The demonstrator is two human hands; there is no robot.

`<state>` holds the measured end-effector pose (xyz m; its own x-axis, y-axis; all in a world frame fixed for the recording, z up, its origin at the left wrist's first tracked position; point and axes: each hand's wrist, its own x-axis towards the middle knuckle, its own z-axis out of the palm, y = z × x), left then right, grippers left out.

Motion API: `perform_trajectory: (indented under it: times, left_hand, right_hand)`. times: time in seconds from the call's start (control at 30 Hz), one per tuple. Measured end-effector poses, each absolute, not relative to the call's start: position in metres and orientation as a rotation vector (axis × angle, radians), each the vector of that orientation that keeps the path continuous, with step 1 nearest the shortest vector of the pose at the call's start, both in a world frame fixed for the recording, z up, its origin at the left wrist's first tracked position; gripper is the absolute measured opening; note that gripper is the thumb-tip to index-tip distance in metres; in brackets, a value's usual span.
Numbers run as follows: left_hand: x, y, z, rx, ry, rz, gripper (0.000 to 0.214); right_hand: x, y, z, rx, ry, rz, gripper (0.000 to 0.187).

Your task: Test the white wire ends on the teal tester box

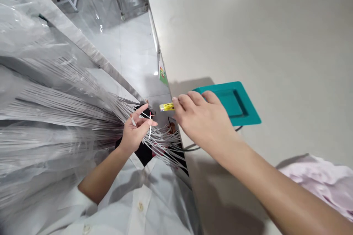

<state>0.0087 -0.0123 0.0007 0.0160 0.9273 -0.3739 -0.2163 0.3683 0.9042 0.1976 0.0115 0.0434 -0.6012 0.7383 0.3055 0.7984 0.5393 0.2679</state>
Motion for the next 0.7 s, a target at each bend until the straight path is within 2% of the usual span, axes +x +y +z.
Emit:
perform_trajectory:
  times: [0.17, 0.47, 0.7]
  left_hand:
    - [0.015, 0.001, -0.005, 0.832, 1.201, 1.019, 0.042]
    - [0.026, 0.011, -0.009, 0.748, 1.107, 0.997, 0.049]
    - [0.029, 0.013, -0.01, 0.927, 1.224, 0.978, 0.044]
  right_hand:
    - [0.195, 0.028, 0.045, -1.343, -2.804, -0.557, 0.026]
    - [0.2, 0.045, 0.047, -1.242, -2.895, -0.374, 0.023]
    - [0.2, 0.043, 0.05, -1.323, -2.955, -0.345, 0.024]
